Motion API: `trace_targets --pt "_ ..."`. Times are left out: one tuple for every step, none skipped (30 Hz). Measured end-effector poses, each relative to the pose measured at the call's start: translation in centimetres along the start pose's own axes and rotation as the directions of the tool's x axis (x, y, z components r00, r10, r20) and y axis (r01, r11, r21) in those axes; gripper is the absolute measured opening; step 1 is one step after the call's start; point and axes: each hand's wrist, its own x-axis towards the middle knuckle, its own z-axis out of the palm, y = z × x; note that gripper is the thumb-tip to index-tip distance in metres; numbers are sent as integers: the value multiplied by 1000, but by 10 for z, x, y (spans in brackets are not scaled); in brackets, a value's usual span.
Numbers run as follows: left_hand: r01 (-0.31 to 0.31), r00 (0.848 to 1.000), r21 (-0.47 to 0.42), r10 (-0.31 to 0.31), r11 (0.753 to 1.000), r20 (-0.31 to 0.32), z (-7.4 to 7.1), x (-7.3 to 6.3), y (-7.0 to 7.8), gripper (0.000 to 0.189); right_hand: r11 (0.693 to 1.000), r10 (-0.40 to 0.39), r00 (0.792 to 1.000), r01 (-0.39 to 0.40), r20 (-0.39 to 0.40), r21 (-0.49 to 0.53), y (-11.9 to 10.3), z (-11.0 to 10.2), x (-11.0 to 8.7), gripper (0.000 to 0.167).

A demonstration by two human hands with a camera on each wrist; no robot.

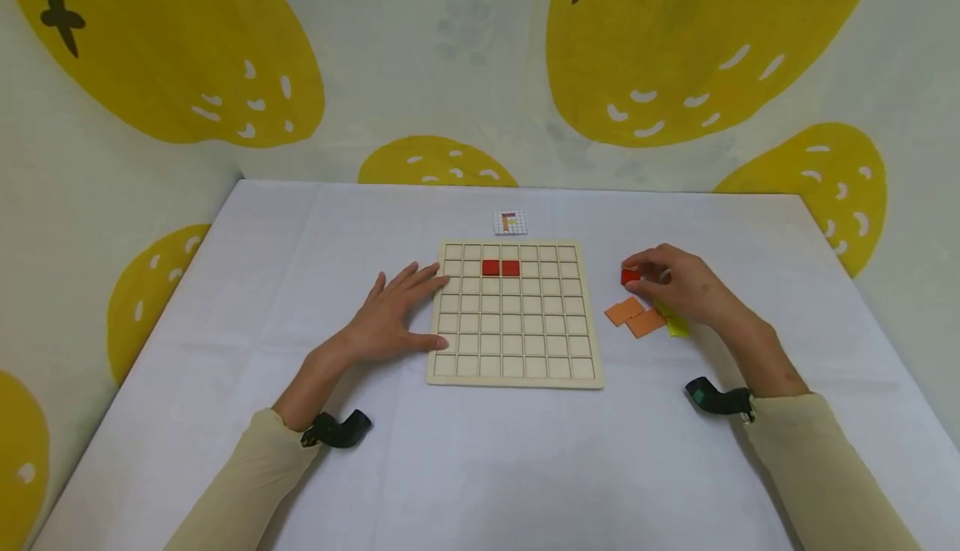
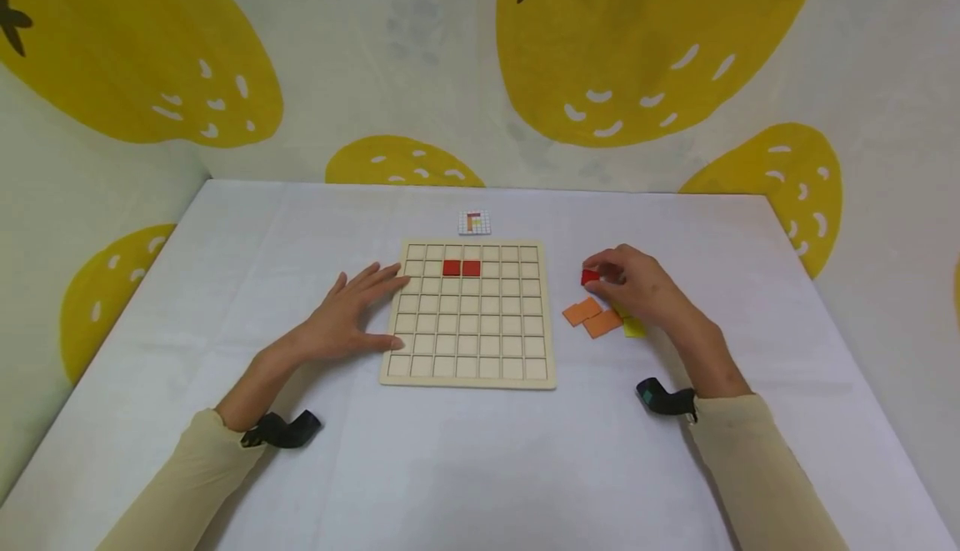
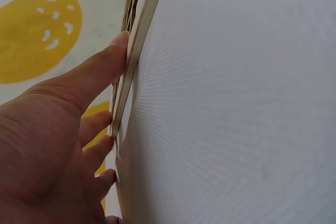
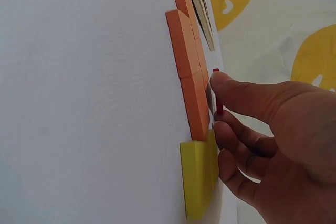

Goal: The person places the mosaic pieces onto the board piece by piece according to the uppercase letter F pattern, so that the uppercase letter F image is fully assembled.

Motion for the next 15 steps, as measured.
trace_targets --pt "1 1000 3 -1 1000 -1 0 0 0 95 1000 13 1000 -13 1 7 -1 1 1 38" --pt "1 1000 6 -1 1000 -2 0 0 0 95 1000 23 1000 -23 2 14 -3 1 2 39" --pt "1 1000 7 -1 1000 -2 0 0 0 95 999 31 1000 -31 4 16 -4 2 4 40" --pt "1 1000 6 -1 1000 -3 0 0 0 95 999 35 999 -35 2 21 -5 2 5 39" --pt "0 1000 7 0 1000 -4 0 0 0 95 999 34 999 -34 1 22 -6 3 6 38" --pt "0 1000 6 0 1000 -4 0 0 -1 95 999 31 1000 -31 1 22 -8 3 7 38" --pt "-2 1000 5 2 1000 -4 0 0 -1 95 999 25 1000 -25 1 22 -9 3 7 37" --pt "-3 1000 2 3 1000 -5 0 0 -1 95 1000 18 1000 -18 -1 22 -9 3 8 36" --pt "-4 1000 0 4 1000 -5 0 -1 -1 95 1000 9 1000 -9 -4 22 -10 4 9 36" --pt "-4 1000 -1 4 1000 -5 0 -1 -1 95 1000 0 1000 1 -9 24 -11 5 10 35" --pt "-4 1000 -2 4 1000 -5 0 -1 -1 95 1000 -17 1000 17 -14 26 -12 5 10 35" --pt "-3 1000 -4 3 1000 -5 0 -1 -1 95 999 -29 999 29 -21 24 -13 6 11 34" --pt "-3 1000 -3 3 1000 -4 0 -1 -1 95 999 -39 999 40 -28 23 -13 7 11 34" --pt "-2 1000 -4 2 1000 -4 0 -1 0 95 999 -49 998 49 -35 20 -14 8 12 33" --pt "-2 1000 -3 2 1000 -3 0 0 0 95 998 -59 997 60 -41 22 -15 9 12 33"
